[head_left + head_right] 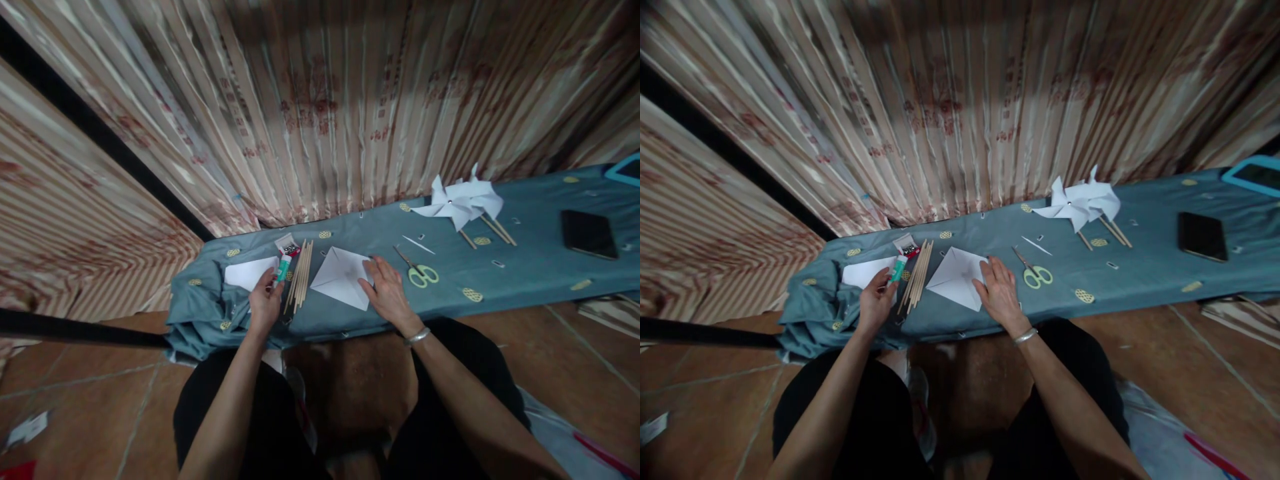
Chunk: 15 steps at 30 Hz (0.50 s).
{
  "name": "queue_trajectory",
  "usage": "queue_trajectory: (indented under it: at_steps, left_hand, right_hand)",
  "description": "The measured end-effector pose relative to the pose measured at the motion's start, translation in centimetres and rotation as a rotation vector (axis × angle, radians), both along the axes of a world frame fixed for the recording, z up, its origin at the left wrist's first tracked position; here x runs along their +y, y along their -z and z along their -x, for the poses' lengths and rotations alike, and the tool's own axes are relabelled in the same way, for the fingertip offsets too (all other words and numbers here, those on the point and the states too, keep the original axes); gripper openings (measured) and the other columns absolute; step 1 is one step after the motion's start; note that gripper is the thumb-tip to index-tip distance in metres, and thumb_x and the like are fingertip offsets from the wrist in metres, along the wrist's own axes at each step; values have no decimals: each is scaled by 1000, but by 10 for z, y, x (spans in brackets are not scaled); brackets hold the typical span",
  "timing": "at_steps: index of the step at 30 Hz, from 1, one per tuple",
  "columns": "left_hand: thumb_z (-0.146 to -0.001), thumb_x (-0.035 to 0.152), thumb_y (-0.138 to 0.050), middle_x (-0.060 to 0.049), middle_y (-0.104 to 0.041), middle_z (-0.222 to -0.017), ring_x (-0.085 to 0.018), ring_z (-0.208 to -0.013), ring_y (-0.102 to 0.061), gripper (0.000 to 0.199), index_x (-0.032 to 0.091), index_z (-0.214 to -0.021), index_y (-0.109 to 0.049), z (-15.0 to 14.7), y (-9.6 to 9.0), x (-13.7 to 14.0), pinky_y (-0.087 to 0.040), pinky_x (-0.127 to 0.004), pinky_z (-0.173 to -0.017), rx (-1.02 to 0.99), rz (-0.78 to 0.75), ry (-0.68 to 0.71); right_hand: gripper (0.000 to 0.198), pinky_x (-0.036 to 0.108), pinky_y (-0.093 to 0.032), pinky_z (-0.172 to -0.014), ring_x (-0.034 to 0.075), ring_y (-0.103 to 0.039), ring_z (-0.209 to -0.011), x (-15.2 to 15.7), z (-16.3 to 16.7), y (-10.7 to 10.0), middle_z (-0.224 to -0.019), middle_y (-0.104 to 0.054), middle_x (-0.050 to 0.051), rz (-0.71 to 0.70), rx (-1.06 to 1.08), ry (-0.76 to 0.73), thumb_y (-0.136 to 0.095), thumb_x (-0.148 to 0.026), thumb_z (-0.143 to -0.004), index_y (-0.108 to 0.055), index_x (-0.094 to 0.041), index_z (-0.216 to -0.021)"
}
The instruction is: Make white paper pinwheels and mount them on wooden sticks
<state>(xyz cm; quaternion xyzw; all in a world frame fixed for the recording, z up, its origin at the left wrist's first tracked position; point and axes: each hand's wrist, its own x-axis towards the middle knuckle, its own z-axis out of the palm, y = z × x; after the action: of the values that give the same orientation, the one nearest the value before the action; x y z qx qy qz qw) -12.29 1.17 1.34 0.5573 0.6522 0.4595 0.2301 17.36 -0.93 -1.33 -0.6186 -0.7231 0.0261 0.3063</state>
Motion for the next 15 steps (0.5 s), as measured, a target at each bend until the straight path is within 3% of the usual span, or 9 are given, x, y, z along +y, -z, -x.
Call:
queue_trajectory:
  at_steps: [2,4,6,8,11,15]
  left_hand:
    - [-74,42,-67,-12,-74,-102,-23,-88,-69,48,13,-112,-67,-15,-13,-7,-55,-35,-79,-119,-15,77]
    - [-73,45,-69,-10,-75,-101,-22,-89,-69,49,13,-110,-69,-37,-25,-19,-55,-35,-81,-271,55,268]
    - [-71,44,-73,-9,-75,-104,-23,-92,-69,47,15,-109,-70,-62,-32,-31,-55,-37,-85,-376,188,492]
    - [-71,38,-75,-9,-75,-108,-23,-97,-69,42,16,-106,-72,-82,-34,-39,-53,-39,-91,-448,281,651]
    - [-70,38,-77,-9,-73,-116,-25,-105,-68,42,18,-105,-71,-97,-28,-43,-51,-41,-97,-514,297,712]
    - [-68,39,-77,-8,-76,-102,-21,-89,-70,41,18,-102,-70,-99,-17,-40,-56,-36,-85,-490,307,645]
  right_hand:
    - [48,56,-36,-107,34,-43,-135,-2,1,-11,-145,-48,22,2,147,-32,-43,-41,-96,-54,-15,-134]
    - [49,49,-43,-101,31,-52,-126,-7,5,-24,-140,-55,17,90,439,-109,-52,-45,-91,-58,-17,-131]
    - [50,39,-53,-83,25,-66,-100,-15,12,-34,-121,-68,11,338,837,-219,-65,-50,-82,-64,-21,-123]
    - [44,31,-53,-74,20,-67,-86,-22,20,-39,-102,-74,5,568,1175,-308,-72,-51,-76,-71,-22,-110]
    - [36,22,-47,-58,13,-64,-70,-29,28,-39,-83,-75,1,718,1478,-308,-83,-44,-65,-77,-22,-92]
    - [31,20,-47,-55,11,-62,-64,-26,29,-33,-76,-74,1,759,1637,-229,-87,-40,-61,-77,-19,-83]
